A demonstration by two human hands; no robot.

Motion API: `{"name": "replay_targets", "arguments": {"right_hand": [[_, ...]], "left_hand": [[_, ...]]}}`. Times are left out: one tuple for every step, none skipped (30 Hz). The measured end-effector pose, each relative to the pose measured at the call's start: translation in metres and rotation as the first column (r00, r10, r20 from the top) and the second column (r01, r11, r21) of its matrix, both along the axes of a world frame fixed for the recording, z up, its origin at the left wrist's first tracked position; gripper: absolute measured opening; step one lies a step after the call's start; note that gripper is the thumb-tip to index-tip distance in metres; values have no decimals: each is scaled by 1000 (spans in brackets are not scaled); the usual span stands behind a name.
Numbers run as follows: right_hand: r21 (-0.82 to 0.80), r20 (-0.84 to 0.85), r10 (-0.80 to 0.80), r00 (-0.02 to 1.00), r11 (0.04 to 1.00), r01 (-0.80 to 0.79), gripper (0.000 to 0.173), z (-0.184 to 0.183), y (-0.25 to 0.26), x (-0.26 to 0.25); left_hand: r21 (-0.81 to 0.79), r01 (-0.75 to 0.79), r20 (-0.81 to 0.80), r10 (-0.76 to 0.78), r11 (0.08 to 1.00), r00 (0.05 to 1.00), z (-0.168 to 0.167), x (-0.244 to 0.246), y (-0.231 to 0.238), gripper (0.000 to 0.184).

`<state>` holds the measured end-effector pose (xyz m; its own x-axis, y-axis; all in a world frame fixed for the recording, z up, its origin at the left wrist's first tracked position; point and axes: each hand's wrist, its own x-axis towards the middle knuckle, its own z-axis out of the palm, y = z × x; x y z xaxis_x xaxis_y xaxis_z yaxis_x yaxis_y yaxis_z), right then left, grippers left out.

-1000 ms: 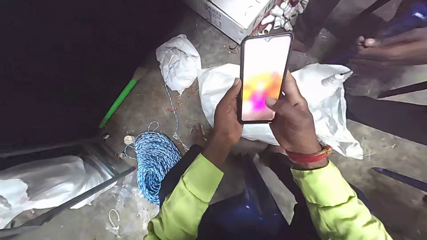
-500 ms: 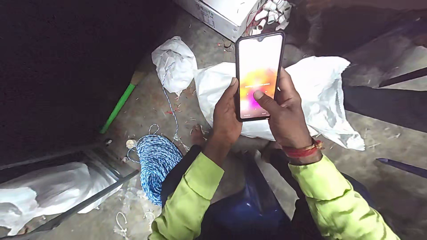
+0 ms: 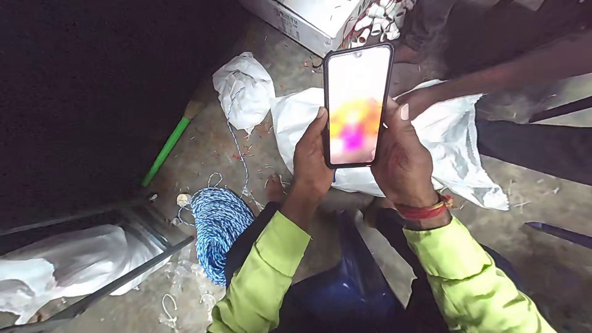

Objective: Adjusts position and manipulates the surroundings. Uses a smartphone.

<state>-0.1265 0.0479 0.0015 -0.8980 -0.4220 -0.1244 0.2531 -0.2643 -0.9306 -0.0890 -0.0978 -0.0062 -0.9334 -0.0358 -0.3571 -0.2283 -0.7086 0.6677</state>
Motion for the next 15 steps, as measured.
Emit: {"name": "replay_targets", "arguments": {"right_hand": [[-2, 10, 0, 1000, 1000, 0, 53, 0, 0, 0], [-1, 20, 2, 1000, 1000, -2, 52, 1, 1, 0], [-1, 25, 6, 1000, 1000, -6, 52, 1, 1, 0], [2, 27, 10, 1000, 1000, -10, 52, 1, 1, 0], [6, 30, 10, 999, 1000, -10, 52, 2, 1, 0], [12, 29, 9, 1000, 1000, -10, 52, 2, 1, -1], [16, 24, 9, 1000, 1000, -9, 52, 2, 2, -1], [20, 19, 4, 1000, 1000, -4, 52, 2, 2, -1], [21, 13, 2, 1000, 1000, -2, 52, 2, 2, -1], [23, 10, 0, 1000, 1000, 0, 52, 2, 2, -1], [28, 7, -2, 1000, 1000, 1, 52, 1, 2, -1], [36, 7, -4, 1000, 999, 4, 52, 1, 2, -1], [44, 6, -4, 1000, 999, 4, 53, 1, 3, -1], [52, 4, -1, 1000, 999, 1, 53, 1, 3, -1], [57, -1, 5, 1000, 998, -5, 52, 2, 3, -1]], "left_hand": [[-9, 1, 1, -1, 1000, 1000, 0, 0, 0, 46], [-15, 4, 2, -4, 1000, 1000, 0, 0, 0, 46], [-17, 4, 4, -4, 1000, 1000, 0, 0, 1, 46], [-17, 1, 8, -1, 1000, 1000, 0, -1, 1, 46], [-16, -3, 16, 3, 1000, 1000, 0, -2, 1, 46], [-17, -9, 28, 10, 1000, 1000, 1, -2, 2, 45], [-19, -12, 37, 13, 1000, 999, 1, -3, 2, 45], [-19, -10, 36, 11, 1000, 999, 1, -3, 2, 45], [-16, -11, 32, 11, 1000, 999, 1, -3, 2, 45], [-9, -15, 27, 15, 1000, 1000, 1, -3, 2, 45], [-3, -22, 25, 22, 1000, 999, 1, -3, 3, 44], [0, -24, 24, 24, 1000, 999, 1, -3, 3, 44], [1, -25, 22, 25, 1000, 999, 1, -3, 3, 44], [-2, -21, 19, 21, 1000, 1000, 1, -3, 3, 44], [-5, -9, 14, 9, 1000, 1000, 1, -1, 3, 44]]}}
